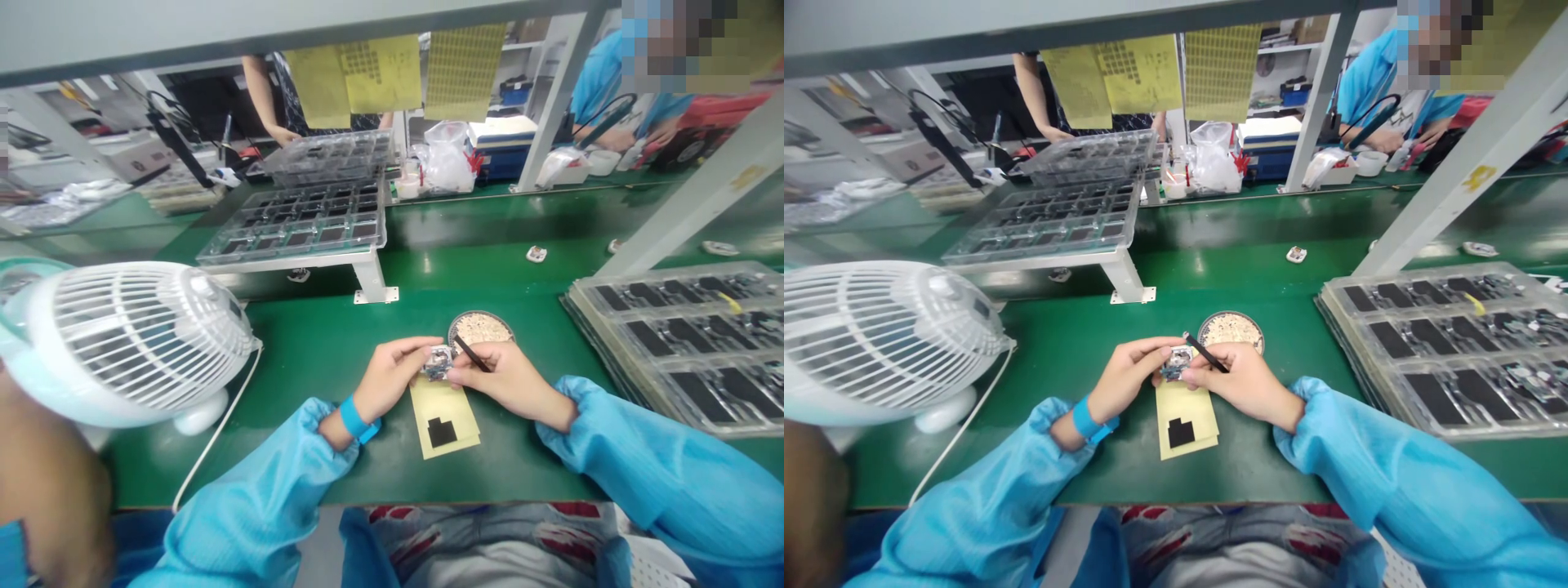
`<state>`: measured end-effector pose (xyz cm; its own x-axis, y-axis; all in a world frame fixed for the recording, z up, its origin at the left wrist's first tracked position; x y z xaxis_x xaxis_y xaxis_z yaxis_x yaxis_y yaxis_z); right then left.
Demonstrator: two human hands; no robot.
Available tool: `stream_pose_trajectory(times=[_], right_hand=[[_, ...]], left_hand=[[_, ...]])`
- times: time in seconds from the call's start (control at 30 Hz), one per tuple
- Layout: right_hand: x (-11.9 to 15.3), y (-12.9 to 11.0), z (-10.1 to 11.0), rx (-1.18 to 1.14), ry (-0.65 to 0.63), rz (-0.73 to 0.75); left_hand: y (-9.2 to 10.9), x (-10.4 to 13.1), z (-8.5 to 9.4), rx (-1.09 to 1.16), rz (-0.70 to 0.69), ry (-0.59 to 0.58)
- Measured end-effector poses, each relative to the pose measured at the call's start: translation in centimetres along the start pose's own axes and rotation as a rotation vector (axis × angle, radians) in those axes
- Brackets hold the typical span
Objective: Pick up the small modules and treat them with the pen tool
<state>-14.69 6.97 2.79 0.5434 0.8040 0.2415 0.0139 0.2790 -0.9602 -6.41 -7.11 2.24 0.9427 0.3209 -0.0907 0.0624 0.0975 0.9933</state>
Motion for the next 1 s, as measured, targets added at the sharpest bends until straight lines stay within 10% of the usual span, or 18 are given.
stream_pose_trajectory(times=[1.0], right_hand=[[-0.1, 0.5, 0.8, -0.038, 0.120, -0.129]], left_hand=[[0.0, 0.7, -1.2, 0.007, -0.119, -0.095]])
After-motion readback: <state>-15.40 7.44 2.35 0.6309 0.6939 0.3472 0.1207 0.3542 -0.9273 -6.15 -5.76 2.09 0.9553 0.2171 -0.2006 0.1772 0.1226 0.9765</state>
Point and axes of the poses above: each hand's wrist, its own x-axis away from the middle knuckle, its own z-axis out of the back of the hand, y = z × x, the point moved 7 cm from there along -x, towards the middle knuckle, and after that the axes turned 11 degrees about -z, right-handed, at the moved point
